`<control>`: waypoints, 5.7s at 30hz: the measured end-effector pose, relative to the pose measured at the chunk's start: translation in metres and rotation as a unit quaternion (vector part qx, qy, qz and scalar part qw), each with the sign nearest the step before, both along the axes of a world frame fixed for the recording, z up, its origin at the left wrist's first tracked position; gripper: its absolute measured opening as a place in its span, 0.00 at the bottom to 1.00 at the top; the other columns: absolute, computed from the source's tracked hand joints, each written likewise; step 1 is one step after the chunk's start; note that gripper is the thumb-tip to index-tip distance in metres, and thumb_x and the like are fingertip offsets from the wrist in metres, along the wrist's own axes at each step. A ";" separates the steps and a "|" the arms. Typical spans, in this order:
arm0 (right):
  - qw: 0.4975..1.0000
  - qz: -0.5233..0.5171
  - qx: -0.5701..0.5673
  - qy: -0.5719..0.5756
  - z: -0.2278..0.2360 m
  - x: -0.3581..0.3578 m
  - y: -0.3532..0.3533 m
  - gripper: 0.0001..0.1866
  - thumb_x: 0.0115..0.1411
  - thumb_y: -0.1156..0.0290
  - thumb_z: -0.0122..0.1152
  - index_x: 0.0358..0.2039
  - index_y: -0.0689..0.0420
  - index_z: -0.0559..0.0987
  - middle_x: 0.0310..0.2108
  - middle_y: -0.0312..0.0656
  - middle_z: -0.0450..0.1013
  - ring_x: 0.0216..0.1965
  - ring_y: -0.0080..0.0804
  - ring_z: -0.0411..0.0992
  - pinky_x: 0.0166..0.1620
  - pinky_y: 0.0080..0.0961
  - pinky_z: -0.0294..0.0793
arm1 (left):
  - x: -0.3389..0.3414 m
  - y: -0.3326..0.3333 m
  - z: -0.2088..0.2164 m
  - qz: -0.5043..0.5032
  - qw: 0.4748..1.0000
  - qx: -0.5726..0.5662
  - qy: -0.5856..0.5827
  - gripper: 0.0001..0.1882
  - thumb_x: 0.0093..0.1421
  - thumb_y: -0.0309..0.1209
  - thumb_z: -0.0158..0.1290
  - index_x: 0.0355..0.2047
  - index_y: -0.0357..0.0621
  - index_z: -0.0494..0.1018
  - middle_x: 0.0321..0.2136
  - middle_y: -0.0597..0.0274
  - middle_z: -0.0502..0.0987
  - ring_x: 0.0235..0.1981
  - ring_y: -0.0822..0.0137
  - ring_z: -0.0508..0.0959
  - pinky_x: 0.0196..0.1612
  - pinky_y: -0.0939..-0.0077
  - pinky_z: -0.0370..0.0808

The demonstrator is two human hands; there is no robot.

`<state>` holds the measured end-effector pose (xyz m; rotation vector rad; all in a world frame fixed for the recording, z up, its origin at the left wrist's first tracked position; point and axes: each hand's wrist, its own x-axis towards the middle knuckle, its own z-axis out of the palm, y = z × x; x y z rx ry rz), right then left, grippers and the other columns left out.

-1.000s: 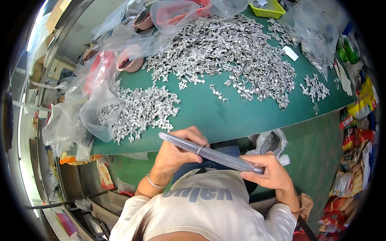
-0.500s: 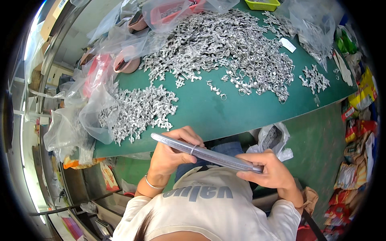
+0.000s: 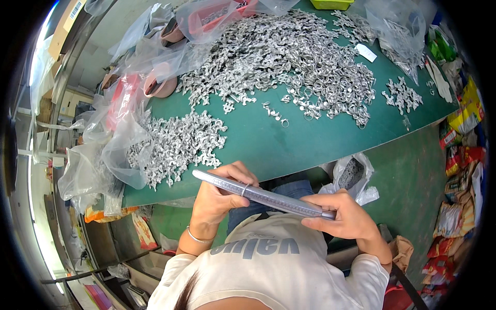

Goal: The person picks up metal ring components from a table, slides them onto a tapered sizing tool one at a time, and then places them into a small bag.

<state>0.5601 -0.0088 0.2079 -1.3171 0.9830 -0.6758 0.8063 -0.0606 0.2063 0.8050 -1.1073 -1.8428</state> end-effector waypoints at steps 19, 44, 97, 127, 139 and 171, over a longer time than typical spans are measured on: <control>0.999 -0.002 0.041 -0.020 -0.007 0.000 0.001 0.17 0.48 0.77 0.62 0.39 0.67 0.74 0.22 0.37 0.72 0.24 0.14 0.65 0.28 0.14 0.66 | 0.001 0.000 0.001 0.001 1.000 -0.002 -0.007 0.17 0.38 0.25 0.66 0.29 0.35 0.73 0.27 0.57 0.72 0.32 0.64 0.73 0.36 0.74 0.69; 1.000 0.001 0.014 -0.020 -0.011 0.000 -0.002 0.18 0.47 0.78 0.62 0.40 0.68 0.74 0.26 0.36 0.73 0.26 0.14 0.65 0.30 0.14 0.66 | 0.009 -0.006 0.006 -0.034 0.990 -0.104 -0.084 0.15 0.40 0.17 0.61 0.31 0.33 0.73 0.30 0.58 0.71 0.32 0.69 0.72 0.36 0.78 0.68; 0.928 -0.367 0.072 -0.002 -0.120 0.010 -0.075 0.05 0.50 0.76 0.58 0.28 0.60 0.72 0.15 0.27 0.62 0.17 0.14 0.58 0.18 0.14 0.52 | 0.145 -0.524 -0.152 0.280 0.633 -0.206 -0.692 0.22 0.55 0.36 0.41 0.49 0.42 0.62 0.42 0.47 0.71 0.43 0.51 0.71 0.46 0.57 0.67; 0.930 -0.286 0.231 0.006 -0.130 0.002 -0.067 0.24 0.52 0.70 0.60 0.50 0.60 0.68 0.27 0.36 0.71 0.23 0.18 0.67 0.24 0.17 0.69 | 0.172 -0.566 -0.162 0.266 0.599 -0.409 -0.635 0.07 0.48 0.29 0.48 0.24 0.37 0.73 0.26 0.42 0.72 0.30 0.47 0.73 0.32 0.57 0.70; 0.949 -0.293 0.058 -0.104 -0.129 -0.001 -0.087 0.15 0.53 0.71 0.56 0.38 0.68 0.71 0.11 0.28 0.60 0.10 0.11 0.55 0.14 0.13 0.49 | 0.113 -0.388 -0.086 0.361 0.683 -0.338 -0.538 0.07 0.48 0.24 0.51 0.22 0.30 0.73 0.22 0.42 0.74 0.24 0.47 0.75 0.29 0.66 0.71; 0.981 -0.151 0.081 -0.088 -0.054 -0.006 0.000 0.18 0.51 0.77 0.59 0.43 0.68 0.71 0.22 0.27 0.65 0.20 0.09 0.59 0.21 0.09 0.55 | -0.016 -0.059 -0.025 0.232 0.956 -0.089 -0.155 0.08 0.55 0.21 0.50 0.35 0.28 0.72 0.30 0.53 0.77 0.29 0.70 0.78 0.33 0.83 0.75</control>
